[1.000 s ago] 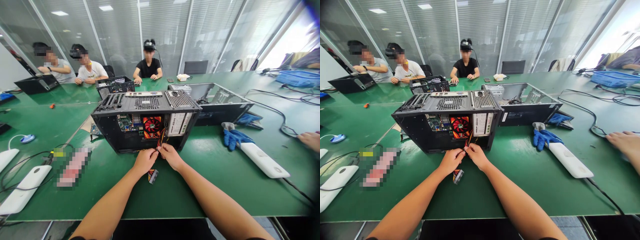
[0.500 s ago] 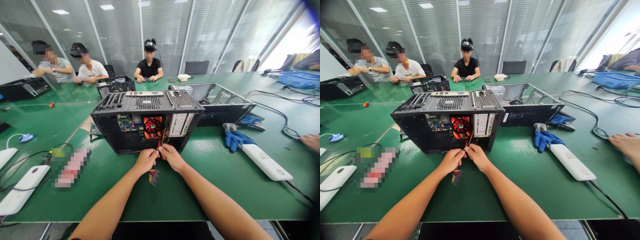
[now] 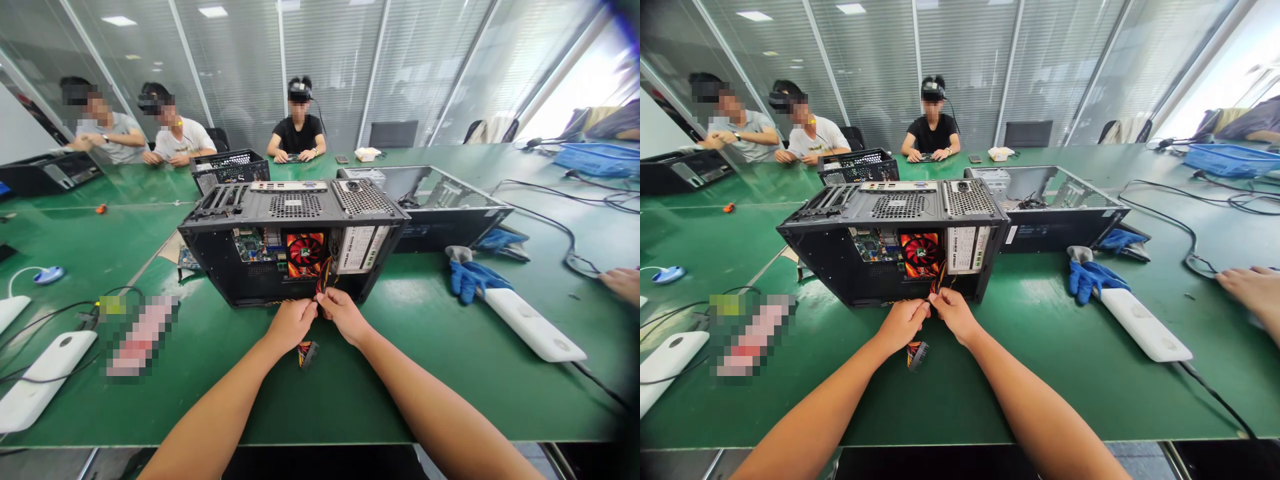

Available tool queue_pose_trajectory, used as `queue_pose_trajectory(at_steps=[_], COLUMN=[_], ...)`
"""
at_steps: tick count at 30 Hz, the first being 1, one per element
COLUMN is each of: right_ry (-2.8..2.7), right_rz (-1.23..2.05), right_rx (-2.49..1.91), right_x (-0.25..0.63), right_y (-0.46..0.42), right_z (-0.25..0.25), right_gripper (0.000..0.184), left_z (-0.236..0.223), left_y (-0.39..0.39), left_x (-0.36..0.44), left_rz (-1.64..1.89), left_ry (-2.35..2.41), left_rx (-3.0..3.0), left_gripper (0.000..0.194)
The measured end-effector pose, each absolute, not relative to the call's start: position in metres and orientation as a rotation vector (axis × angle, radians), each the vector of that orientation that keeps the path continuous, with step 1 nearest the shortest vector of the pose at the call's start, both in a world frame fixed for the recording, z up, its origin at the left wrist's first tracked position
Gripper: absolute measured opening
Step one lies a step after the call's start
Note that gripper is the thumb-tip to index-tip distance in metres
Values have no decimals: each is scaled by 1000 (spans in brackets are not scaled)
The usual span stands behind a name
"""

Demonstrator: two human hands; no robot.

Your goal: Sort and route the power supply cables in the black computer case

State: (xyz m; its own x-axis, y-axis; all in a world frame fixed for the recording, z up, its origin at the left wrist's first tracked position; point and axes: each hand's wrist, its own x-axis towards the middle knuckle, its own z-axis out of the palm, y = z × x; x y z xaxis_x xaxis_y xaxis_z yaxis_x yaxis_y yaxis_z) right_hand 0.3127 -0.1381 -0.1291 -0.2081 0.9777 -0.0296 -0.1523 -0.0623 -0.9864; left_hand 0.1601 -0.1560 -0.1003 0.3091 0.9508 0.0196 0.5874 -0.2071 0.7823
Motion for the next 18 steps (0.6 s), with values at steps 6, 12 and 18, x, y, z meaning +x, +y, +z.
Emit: queue_pose_trajectory(at_steps=[6, 12, 18], right_ry=[-1217, -1288, -1272], right_rz=[1474, 1508, 1464], right_rx=[-1008, -964, -1003], right_x=[314, 314, 313], right_y=[-139, -140, -140], right_z=[-129, -124, -125], right_gripper=[46, 44, 45], left_z=[-100, -103, -102], left_y=[-155, -153, -153], left_x=[161, 161, 160], left_rz=[701, 699, 669], left_ry=[1329, 1146, 1266], left_rx=[1778, 1258, 1549], left_gripper=[38, 43, 38])
